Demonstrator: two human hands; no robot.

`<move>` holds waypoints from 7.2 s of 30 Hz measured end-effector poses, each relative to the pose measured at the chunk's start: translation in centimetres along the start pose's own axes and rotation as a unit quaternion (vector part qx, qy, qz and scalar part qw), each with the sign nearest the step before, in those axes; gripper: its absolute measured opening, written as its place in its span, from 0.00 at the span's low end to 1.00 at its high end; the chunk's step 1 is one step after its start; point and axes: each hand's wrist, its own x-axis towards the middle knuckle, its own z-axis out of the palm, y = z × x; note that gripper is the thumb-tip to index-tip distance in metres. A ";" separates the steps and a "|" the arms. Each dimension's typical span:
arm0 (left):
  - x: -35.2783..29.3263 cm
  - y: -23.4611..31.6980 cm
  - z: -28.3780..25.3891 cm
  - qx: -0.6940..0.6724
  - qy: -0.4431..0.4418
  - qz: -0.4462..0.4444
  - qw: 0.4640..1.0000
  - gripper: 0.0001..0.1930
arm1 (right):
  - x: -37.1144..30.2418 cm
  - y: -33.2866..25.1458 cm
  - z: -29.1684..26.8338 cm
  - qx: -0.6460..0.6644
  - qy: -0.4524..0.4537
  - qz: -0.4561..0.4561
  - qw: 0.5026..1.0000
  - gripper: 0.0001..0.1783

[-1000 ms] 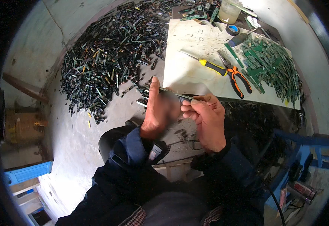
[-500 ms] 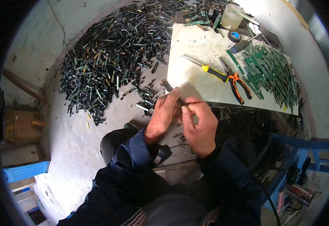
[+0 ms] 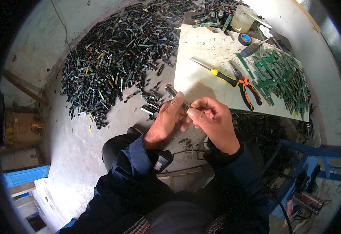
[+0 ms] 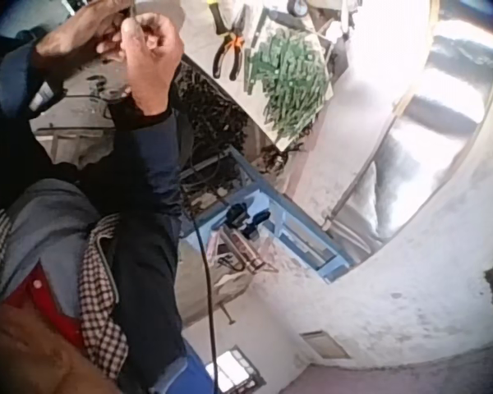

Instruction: The person sits on the floor and disassembles green circuit boards using pliers and a screwdriver. They use the pliers to pull off metal components and the screwdriver to pry parts loose, dropping the separated pieces onto a pile on the floor.

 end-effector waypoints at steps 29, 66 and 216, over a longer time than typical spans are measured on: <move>1.0 -1.1 0.5 0.034 -0.018 -0.002 0.999 0.19 | 0.0 3.4 2.2 -0.211 0.220 -0.154 0.940 0.07; 0.0 -0.8 -0.3 -0.261 -0.011 -0.133 0.956 0.12 | 6.5 0.6 -6.4 -0.673 0.272 -0.200 0.658 0.20; 2.5 -5.7 0.4 0.200 0.125 0.105 0.966 0.28 | -0.9 -10.0 0.4 -0.646 -0.022 -0.167 0.745 0.06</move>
